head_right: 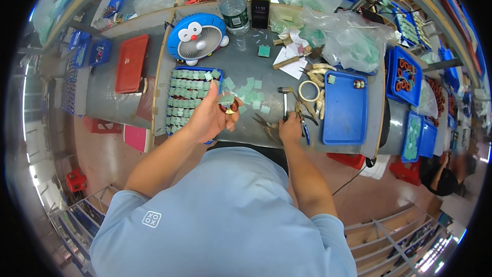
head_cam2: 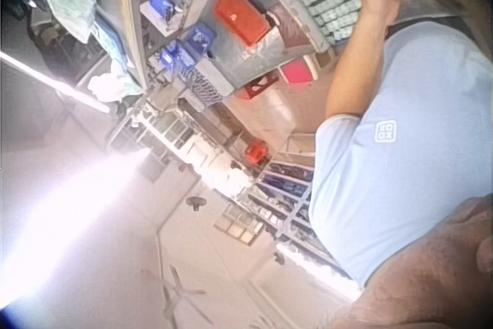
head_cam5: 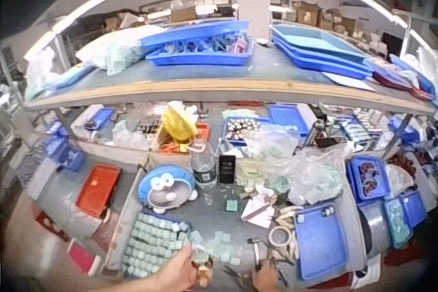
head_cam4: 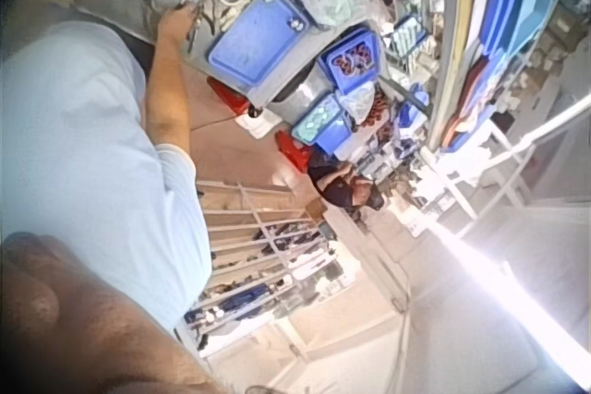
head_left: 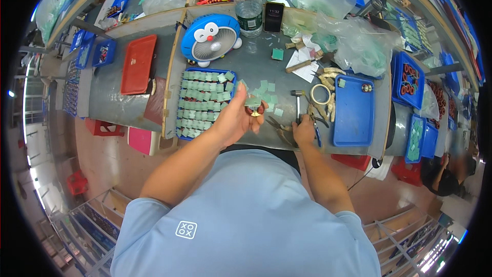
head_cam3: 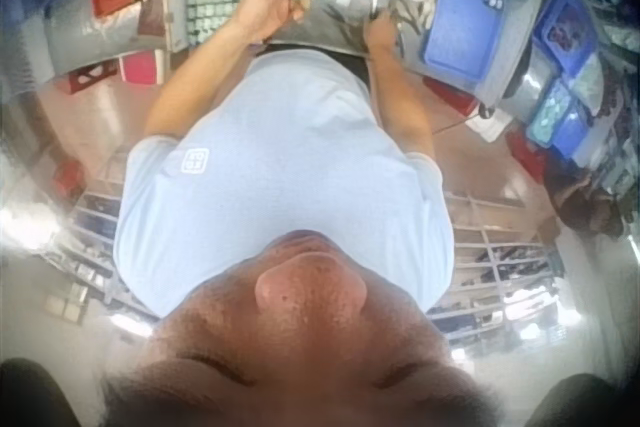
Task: Assembling and finishing electronic induction components using hand tools.
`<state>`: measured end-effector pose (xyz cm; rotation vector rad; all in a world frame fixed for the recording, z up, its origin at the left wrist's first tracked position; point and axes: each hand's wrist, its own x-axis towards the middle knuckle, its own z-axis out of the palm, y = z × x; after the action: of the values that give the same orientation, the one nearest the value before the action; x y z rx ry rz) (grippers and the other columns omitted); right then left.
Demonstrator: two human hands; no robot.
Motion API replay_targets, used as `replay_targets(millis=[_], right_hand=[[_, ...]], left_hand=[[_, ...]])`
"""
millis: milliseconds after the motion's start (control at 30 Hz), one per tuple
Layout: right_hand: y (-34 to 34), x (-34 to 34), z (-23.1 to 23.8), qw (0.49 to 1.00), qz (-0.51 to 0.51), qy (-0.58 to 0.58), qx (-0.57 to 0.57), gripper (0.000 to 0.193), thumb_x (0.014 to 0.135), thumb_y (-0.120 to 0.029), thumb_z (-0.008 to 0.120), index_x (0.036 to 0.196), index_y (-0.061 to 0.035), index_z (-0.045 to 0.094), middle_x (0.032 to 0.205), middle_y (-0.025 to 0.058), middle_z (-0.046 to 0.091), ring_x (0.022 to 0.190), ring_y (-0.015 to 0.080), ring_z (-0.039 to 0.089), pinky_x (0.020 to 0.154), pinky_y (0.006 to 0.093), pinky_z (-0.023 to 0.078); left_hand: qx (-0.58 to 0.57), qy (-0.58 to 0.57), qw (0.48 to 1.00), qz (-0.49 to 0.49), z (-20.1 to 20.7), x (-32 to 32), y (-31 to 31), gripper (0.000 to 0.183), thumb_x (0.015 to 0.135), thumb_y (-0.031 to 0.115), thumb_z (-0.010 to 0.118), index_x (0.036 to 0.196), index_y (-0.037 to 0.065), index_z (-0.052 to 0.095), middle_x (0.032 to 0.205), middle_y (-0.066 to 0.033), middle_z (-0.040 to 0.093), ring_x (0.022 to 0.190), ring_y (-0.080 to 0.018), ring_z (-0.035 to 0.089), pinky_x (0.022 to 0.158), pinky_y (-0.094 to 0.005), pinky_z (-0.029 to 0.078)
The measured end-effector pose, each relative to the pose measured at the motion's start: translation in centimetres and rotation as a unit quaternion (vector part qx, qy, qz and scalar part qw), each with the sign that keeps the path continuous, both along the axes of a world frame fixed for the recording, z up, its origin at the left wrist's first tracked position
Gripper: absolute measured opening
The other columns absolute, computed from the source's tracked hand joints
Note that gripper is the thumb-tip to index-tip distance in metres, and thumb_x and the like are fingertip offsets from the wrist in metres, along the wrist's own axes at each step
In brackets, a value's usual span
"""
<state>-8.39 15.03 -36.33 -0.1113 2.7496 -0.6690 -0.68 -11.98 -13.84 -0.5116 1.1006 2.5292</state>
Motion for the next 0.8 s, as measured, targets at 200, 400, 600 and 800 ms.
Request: replay_targets(millis=[200,400,600,800], right_hand=[[0.6,-1.8,0.1,0.994,0.027,-0.104,0.01,0.036,0.087,-0.024,0.075,0.113,-0.0037,0.06,0.119,0.0262,0.064,0.112,0.0437,0.064,0.092,0.0506,0.053],[1.9,-2.4,1.5,0.997,-0.013,0.014,-0.081,0.036,0.088,-0.018,0.07,0.115,0.0028,0.06,0.108,0.0276,0.068,0.1,0.0458,0.065,0.088,0.0486,0.051],[1.9,-1.8,4.2,0.999,-0.008,0.021,-0.034,0.029,0.092,-0.012,0.063,0.117,0.0015,0.055,0.109,0.0292,0.066,0.102,0.0476,0.064,0.087,0.0531,0.05],[-0.2,0.0,11.9,0.979,-0.059,0.069,-0.182,0.042,0.1,-0.013,0.061,0.139,-0.0001,0.05,0.102,0.0181,0.069,0.085,0.0263,0.068,0.079,0.0356,0.053]], left_hand=[[-0.03,0.012,0.999,-0.002,0.8,-0.3,0.1,0.04,0.103,0.03,0.065,0.13,0.003,0.054,0.11,-0.0108,0.066,0.081,-0.0162,0.065,0.08,-0.0366,0.054],[-0.511,0.091,0.849,-0.1,5.4,-2.2,-1.8,0.045,0.099,0.022,0.07,0.137,0.005,0.051,0.102,-0.0081,0.07,0.087,-0.0132,0.067,0.076,-0.0314,0.053],[-0.42,0.164,0.892,-0.018,4.3,-3.2,-2.3,0.039,0.105,0.029,0.06,0.135,0.005,0.051,0.097,-0.0076,0.066,0.087,-0.0144,0.068,0.073,-0.03,0.052],[-0.231,0.152,0.955,0.107,3.5,-3.5,-2.5,0.042,0.113,0.04,0.04,0.132,0.005,0.053,0.088,-0.0047,0.056,0.072,-0.0122,0.057,0.067,-0.027,0.044]])
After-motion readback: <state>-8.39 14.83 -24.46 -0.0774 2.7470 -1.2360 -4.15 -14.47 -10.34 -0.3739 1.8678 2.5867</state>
